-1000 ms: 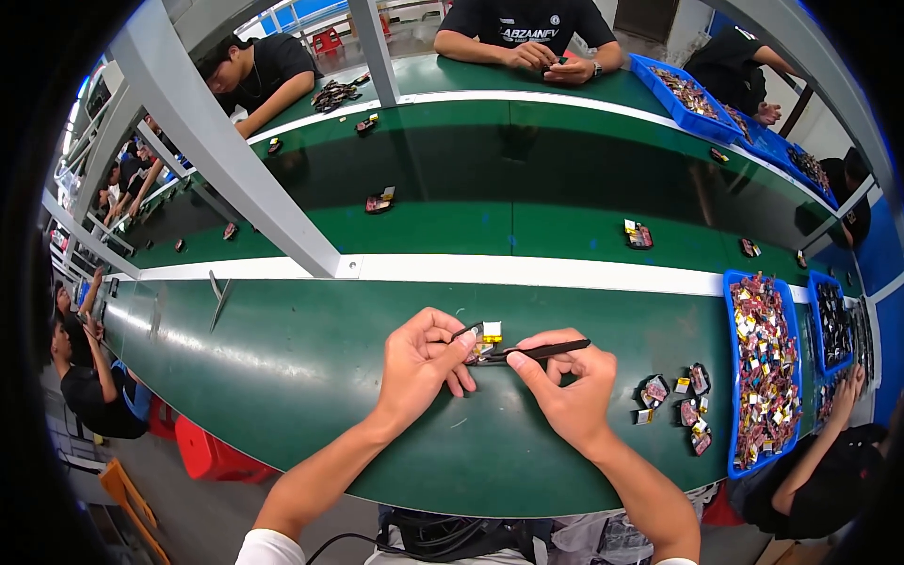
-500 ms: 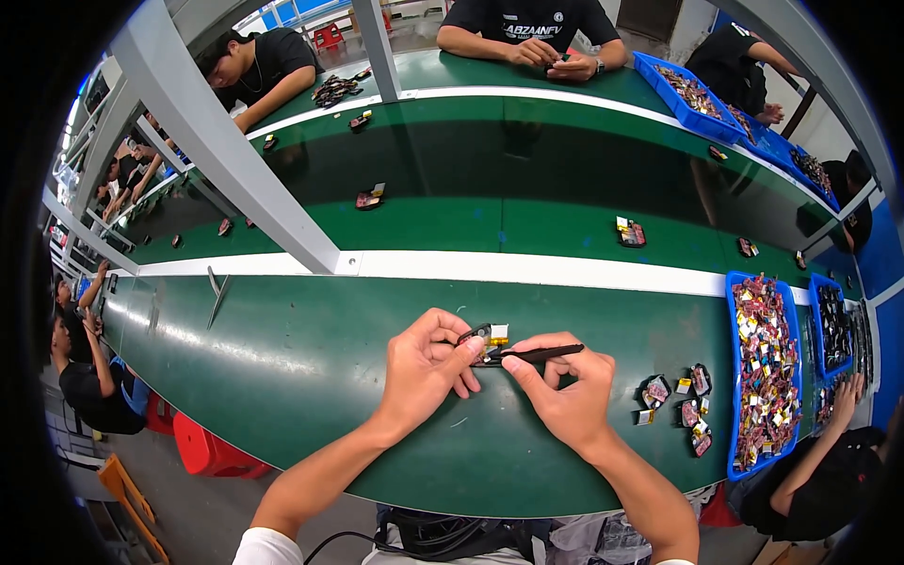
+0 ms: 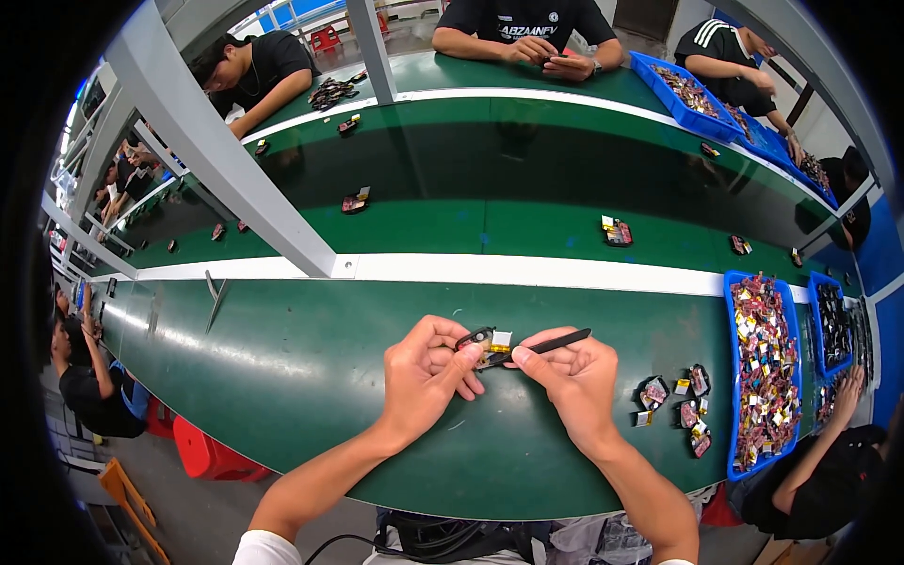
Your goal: Manually assemble small electronic components or sensors on a production line using tweezers.
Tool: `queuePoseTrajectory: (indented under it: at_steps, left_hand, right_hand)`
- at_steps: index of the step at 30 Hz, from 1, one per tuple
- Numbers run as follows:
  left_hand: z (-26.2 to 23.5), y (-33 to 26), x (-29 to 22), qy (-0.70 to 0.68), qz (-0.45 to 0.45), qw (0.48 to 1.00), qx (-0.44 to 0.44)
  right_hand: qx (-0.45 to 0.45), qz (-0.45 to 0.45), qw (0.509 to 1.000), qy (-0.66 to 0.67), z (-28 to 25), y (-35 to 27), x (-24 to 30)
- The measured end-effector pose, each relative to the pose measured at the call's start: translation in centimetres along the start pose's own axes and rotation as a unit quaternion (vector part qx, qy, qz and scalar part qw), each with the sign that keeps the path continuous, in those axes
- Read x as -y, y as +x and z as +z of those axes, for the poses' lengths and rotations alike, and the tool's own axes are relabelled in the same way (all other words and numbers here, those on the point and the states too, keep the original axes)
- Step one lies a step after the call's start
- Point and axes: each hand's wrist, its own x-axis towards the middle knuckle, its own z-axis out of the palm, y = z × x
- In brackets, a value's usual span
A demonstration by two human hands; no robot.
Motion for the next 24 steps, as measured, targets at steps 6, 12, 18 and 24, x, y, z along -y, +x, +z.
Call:
queuePoseTrajectory:
  at_steps: [6, 12, 18, 24]
  left_hand:
    - [0.2, 0.1, 0.4, -0.009, 0.029, 0.999, -0.018]
    - [0.2, 0.1, 0.4, -0.015, 0.028, 0.999, -0.026]
    - [0.1, 0.2, 0.2, -0.05, -0.011, 0.999, -0.018]
    - [-0.8, 0.6, 0.2, -0.134, -0.096, 0.985, 0.06]
  right_hand:
    - [-0.001, 0.038, 0.999, -0.03, -0.4, 0.0, 0.4]
    - [-0.015, -0.059, 0.998, -0.02, 0.4, 0.0, -0.6]
    - [-0.009, -0.109, 0.993, -0.034, -0.1, 0.0, -1.4]
    - [0.001, -0.187, 0.979, -0.077, -0.6, 0.2, -1.9]
